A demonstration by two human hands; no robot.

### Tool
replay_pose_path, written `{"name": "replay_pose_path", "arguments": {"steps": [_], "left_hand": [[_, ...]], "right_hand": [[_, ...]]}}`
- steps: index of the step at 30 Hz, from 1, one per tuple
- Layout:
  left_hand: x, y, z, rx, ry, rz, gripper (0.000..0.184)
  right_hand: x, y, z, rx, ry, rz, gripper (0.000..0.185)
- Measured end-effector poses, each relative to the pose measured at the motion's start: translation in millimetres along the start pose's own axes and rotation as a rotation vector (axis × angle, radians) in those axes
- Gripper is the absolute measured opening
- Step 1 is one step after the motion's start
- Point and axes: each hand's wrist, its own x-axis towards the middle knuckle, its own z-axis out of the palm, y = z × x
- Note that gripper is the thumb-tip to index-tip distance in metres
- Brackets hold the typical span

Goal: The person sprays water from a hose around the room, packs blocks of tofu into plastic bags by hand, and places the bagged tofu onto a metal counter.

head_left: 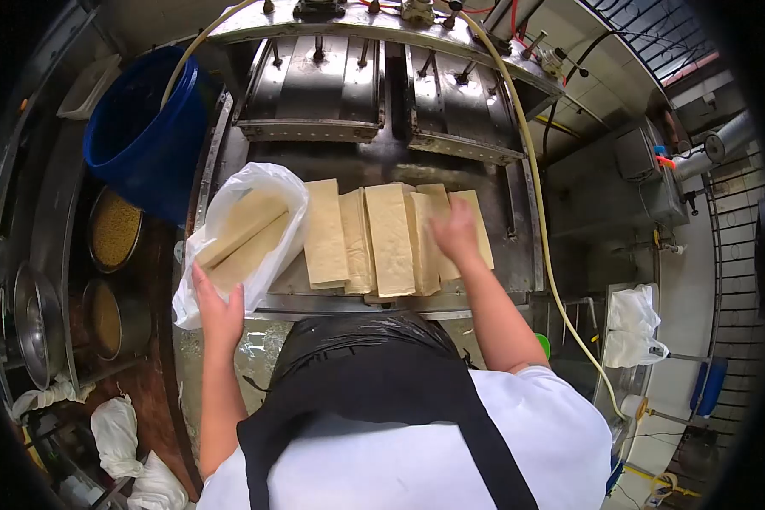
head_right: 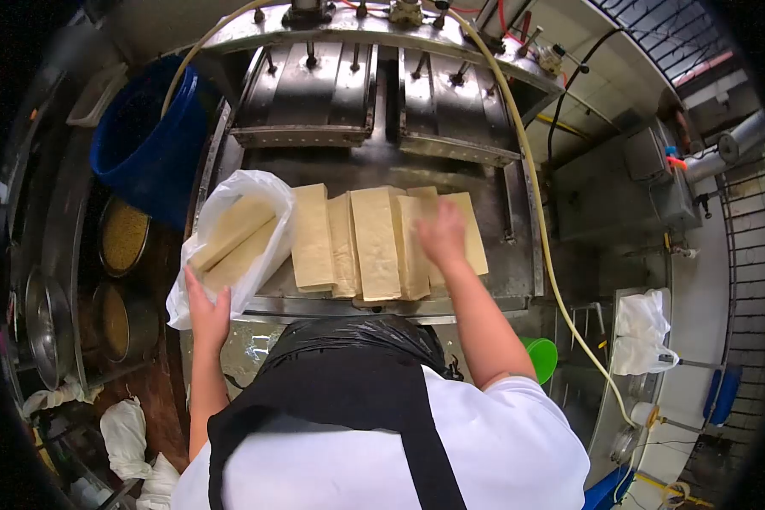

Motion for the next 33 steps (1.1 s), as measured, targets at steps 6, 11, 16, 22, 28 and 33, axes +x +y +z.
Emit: {"name": "replay_pose_path", "arguments": {"steps": [6, 11, 16, 22, 28, 33], "left_hand": [[1, 39, 8, -0.293, 0.014, -0.107, 0.068], [3, 79, 8, -0.261, -0.054, -0.056, 0.058], [-2, 93, 23, -0.245, -0.078, 0.029, 0.053], [-11, 102, 15, -0.145, -0.062, 0.072, 0.041], [-25, 99, 16, -0.181, -0.211, 0.099, 0.041], [-15, 132, 12, -1.088, -0.250, -0.167, 0.057]], "right_hand": [[-19, 104, -3, -0.104, -0.317, 0.665, 0.083], [-9, 97, -24, -0.028, -0.448, 0.609, 0.087], [-6, 101, -50, 0.486, -0.511, 0.748, 0.062], [-8, 118, -45, 0.644, -0.372, 0.544, 0.040], [16, -10, -95, 1.206, -0.302, 0.334, 0.030], [24, -181, -120, 1.737, -0.255, 0.102, 0.045]]}}
